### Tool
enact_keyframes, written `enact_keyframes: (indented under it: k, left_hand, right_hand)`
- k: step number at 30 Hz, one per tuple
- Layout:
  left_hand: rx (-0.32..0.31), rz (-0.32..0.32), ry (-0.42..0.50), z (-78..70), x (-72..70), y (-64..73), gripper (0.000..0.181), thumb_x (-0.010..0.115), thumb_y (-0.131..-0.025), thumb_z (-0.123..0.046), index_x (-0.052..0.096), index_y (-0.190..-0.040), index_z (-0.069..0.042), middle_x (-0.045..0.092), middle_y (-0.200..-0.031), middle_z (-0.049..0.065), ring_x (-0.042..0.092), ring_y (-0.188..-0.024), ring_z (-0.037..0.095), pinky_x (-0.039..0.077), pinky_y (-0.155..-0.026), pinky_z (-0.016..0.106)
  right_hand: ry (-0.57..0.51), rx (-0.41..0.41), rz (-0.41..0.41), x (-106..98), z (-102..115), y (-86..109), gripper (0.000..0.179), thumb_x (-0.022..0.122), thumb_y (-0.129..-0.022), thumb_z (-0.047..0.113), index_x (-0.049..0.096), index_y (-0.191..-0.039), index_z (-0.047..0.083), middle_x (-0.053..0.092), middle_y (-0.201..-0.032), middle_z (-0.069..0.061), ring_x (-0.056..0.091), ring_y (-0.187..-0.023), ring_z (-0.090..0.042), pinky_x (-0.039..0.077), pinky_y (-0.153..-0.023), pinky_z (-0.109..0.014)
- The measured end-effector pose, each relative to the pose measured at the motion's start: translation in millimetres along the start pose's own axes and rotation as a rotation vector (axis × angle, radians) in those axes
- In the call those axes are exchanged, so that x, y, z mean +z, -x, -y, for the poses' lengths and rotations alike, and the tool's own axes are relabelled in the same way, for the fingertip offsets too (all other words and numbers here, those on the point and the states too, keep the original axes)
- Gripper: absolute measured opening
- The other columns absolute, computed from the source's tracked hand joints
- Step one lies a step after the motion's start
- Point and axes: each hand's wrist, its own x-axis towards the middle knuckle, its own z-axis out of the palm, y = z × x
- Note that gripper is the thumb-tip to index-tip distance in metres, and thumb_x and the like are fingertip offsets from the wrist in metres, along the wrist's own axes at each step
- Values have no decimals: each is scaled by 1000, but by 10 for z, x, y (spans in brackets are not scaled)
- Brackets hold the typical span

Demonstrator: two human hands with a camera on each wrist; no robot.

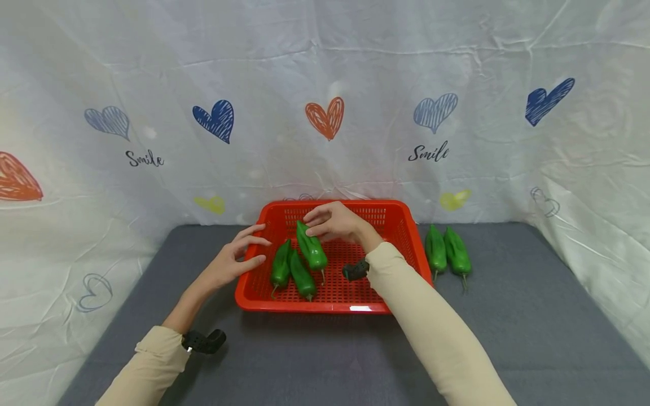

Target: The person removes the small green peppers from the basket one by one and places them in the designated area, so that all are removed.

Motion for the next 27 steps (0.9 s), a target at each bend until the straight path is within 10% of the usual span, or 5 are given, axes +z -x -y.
enact_keyframes:
  k: [27]
  left_hand:
    - [19,11,13,2,-1,13,29,66,-99,-6,65,-127,0,29,-161,12,21,-147,38,25,-101,76]
  right_hand:
    - [-48,-47,-92,-90,741,410,28,78,-88,-3,71,-114,-4,65,-121,-18,67,-100,-35,56,-82,-49]
